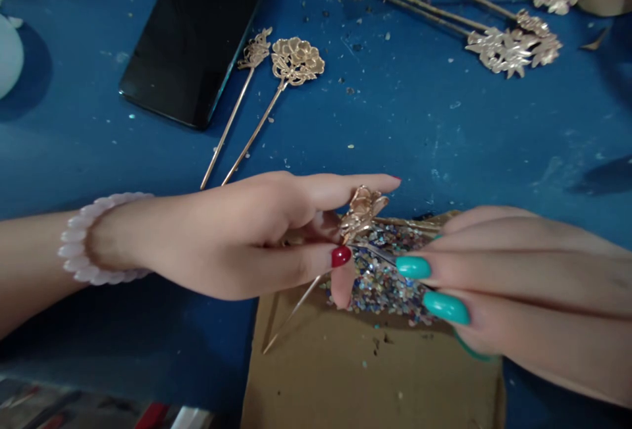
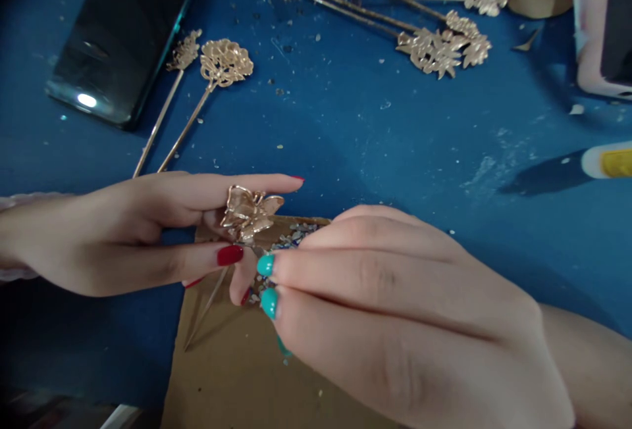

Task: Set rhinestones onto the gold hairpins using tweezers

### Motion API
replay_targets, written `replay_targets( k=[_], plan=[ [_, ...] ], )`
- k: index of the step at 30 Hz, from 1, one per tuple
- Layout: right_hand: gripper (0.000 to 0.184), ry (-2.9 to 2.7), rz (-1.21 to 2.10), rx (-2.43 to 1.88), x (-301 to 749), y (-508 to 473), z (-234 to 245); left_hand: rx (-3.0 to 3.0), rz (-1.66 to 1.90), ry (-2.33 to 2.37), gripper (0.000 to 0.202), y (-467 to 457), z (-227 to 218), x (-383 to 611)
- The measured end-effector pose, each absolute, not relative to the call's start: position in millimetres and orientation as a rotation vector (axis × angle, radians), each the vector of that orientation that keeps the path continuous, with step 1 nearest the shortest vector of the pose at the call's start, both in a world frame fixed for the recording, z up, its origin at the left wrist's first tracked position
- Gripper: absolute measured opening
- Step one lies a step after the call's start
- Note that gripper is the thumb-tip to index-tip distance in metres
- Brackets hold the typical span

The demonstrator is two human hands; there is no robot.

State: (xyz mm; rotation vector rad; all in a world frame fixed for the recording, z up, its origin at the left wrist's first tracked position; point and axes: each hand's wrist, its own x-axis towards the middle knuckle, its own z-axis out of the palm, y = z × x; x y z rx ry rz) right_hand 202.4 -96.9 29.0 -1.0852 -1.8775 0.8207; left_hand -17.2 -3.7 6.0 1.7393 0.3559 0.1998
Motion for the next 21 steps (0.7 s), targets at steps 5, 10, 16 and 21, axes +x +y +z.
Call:
replay_targets(
  k=[5, 10, 16, 21],
  plan=[
    [0.013, -1.960, 0.857, -0.959, 210, -89, 28, 1.658, 0.098, 0.288, 0.069, -3, 4, -19],
    [0.013, -2.028, 0.855, -0.876, 213, -85, 23, 1.606, 0.067, 0.252, 0.071, -3, 4, -18],
    [0.015, -1.944, 0.811, -0.972, 202, -90, 27, 1.575, 0.053, 0.254, 0.071, -3, 3, -17],
    [0.015, -1.920, 0.825, -1.002, 201, -89, 28, 1.586, 0.069, 0.242, 0.073, -3, 3, -18]
  ],
)
